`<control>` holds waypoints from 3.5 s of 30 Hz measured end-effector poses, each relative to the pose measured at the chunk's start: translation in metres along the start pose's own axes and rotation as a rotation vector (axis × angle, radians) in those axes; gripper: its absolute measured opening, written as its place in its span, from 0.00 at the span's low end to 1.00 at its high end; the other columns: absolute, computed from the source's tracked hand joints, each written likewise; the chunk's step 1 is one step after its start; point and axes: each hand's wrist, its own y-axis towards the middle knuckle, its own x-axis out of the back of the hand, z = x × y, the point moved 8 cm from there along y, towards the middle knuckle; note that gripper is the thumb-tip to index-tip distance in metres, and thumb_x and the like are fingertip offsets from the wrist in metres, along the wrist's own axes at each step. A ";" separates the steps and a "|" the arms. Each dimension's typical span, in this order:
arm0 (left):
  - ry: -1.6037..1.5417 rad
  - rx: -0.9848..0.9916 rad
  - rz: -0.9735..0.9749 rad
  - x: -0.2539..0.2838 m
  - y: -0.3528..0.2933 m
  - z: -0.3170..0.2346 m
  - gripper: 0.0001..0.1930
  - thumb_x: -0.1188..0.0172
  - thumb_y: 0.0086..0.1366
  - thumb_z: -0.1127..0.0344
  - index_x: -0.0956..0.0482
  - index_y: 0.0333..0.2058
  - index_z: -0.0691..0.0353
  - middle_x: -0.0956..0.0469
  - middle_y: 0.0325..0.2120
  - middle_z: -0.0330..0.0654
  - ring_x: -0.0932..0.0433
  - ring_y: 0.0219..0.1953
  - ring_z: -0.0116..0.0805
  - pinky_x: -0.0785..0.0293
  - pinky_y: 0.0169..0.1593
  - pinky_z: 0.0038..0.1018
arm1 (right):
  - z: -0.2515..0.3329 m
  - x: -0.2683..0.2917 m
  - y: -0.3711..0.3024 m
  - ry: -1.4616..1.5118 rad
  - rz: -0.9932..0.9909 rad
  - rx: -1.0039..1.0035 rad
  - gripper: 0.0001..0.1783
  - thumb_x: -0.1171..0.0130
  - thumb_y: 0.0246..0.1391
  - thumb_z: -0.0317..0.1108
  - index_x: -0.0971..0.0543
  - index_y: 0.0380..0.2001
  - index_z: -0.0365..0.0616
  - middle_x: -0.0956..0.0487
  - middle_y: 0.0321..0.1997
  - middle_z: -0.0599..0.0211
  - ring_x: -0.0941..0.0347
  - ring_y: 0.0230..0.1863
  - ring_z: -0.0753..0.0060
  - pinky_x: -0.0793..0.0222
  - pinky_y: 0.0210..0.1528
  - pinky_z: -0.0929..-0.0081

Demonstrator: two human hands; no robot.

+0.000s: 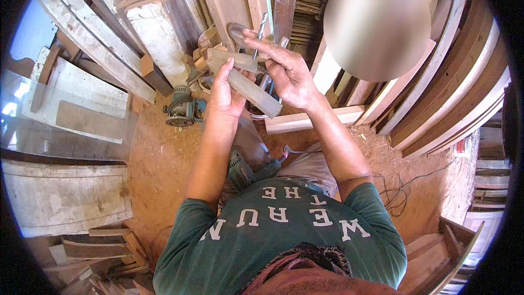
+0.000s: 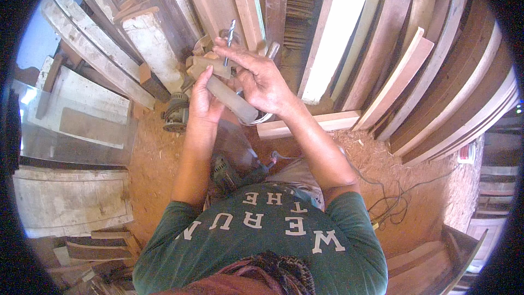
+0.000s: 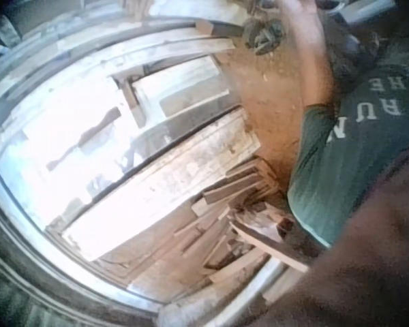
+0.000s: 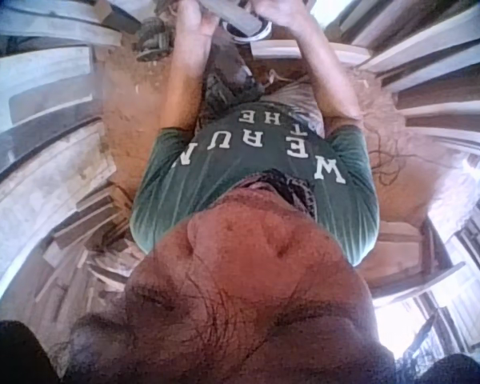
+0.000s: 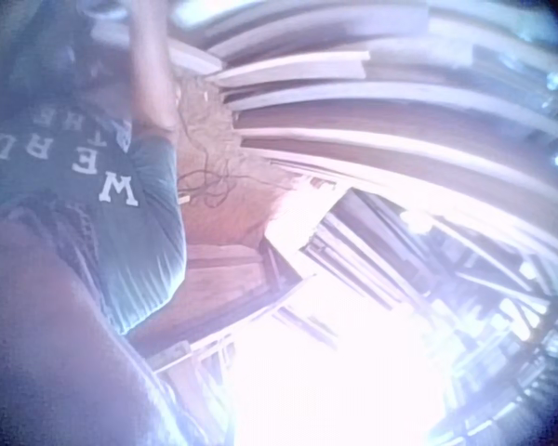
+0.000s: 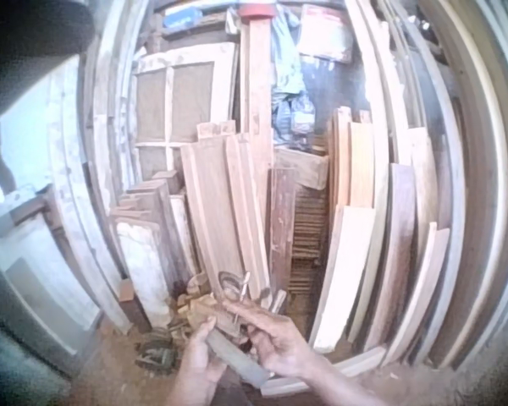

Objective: The person sits on the floor in a workshop, handling a power drill and a piece of wood. They adjust the drill bit and then pick up a long wooden plank, positioning it against a wooden frame structure.

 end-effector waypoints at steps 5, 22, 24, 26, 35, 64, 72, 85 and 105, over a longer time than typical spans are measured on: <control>0.007 -0.029 -0.019 0.000 0.000 -0.003 0.23 0.39 0.66 0.61 0.32 0.57 0.58 0.27 0.51 0.41 0.26 0.53 0.39 0.27 0.57 0.38 | 0.007 0.001 0.005 0.024 -0.044 0.003 0.24 0.55 0.63 0.26 0.28 0.62 0.41 0.33 0.70 0.53 0.43 0.74 0.58 0.49 0.74 0.59; -0.023 -0.030 0.024 -0.010 0.001 -0.009 0.20 0.38 0.66 0.58 0.29 0.53 0.58 0.23 0.47 0.40 0.24 0.47 0.36 0.24 0.49 0.35 | 0.019 0.006 0.006 -0.081 -0.052 0.092 0.18 0.50 0.66 0.32 0.22 0.55 0.40 0.25 0.62 0.51 0.36 0.70 0.55 0.48 0.73 0.55; -0.025 -0.019 0.015 -0.008 0.002 -0.008 0.20 0.38 0.66 0.58 0.29 0.53 0.58 0.24 0.47 0.40 0.24 0.48 0.37 0.24 0.50 0.35 | 0.023 0.016 0.005 -0.167 -0.156 0.100 0.15 0.49 0.63 0.25 0.20 0.51 0.39 0.22 0.58 0.52 0.31 0.66 0.57 0.41 0.69 0.60; -0.039 -0.018 -0.018 -0.008 -0.001 -0.008 0.20 0.37 0.65 0.59 0.29 0.53 0.58 0.24 0.47 0.40 0.24 0.49 0.37 0.24 0.52 0.36 | 0.034 0.035 0.002 -0.327 -0.284 0.096 0.15 0.49 0.60 0.18 0.18 0.46 0.38 0.19 0.54 0.53 0.26 0.61 0.59 0.34 0.64 0.64; -0.114 -0.060 -0.079 0.005 0.005 -0.010 0.21 0.36 0.64 0.63 0.30 0.53 0.58 0.26 0.49 0.40 0.25 0.52 0.39 0.26 0.59 0.39 | 0.081 0.036 -0.004 -0.853 -0.048 -0.203 0.13 0.43 0.53 0.19 0.23 0.42 0.40 0.19 0.38 0.51 0.22 0.40 0.49 0.25 0.42 0.59; -0.077 -0.192 -0.088 -0.001 -0.009 -0.012 0.24 0.38 0.66 0.60 0.33 0.57 0.62 0.28 0.51 0.44 0.27 0.55 0.39 0.30 0.61 0.39 | -0.001 0.018 -0.018 -0.404 -0.180 -0.490 0.13 0.36 0.54 0.38 0.16 0.29 0.36 0.18 0.30 0.48 0.20 0.33 0.51 0.26 0.38 0.62; -0.078 -0.247 -0.092 0.004 -0.007 -0.006 0.23 0.40 0.67 0.61 0.34 0.56 0.62 0.29 0.52 0.45 0.27 0.55 0.40 0.29 0.61 0.39 | -0.023 0.015 -0.020 -0.394 -0.282 -0.535 0.10 0.36 0.55 0.31 0.16 0.33 0.33 0.19 0.29 0.58 0.24 0.30 0.76 0.29 0.35 0.76; -0.242 -0.029 -0.144 0.034 0.010 0.015 0.18 0.40 0.67 0.64 0.30 0.52 0.62 0.25 0.45 0.45 0.24 0.48 0.39 0.21 0.51 0.35 | 0.016 0.021 0.004 -0.363 -0.313 -0.251 0.03 0.37 0.54 0.25 0.18 0.32 0.37 0.18 0.32 0.58 0.19 0.34 0.62 0.26 0.40 0.69; -0.317 0.155 -0.143 0.033 0.010 0.057 0.13 0.46 0.69 0.68 0.31 0.50 0.65 0.27 0.47 0.50 0.23 0.47 0.44 0.17 0.48 0.35 | -0.071 0.019 -0.055 0.388 -0.546 -0.558 0.13 0.44 0.62 0.22 0.22 0.48 0.31 0.17 0.45 0.56 0.19 0.46 0.69 0.23 0.51 0.73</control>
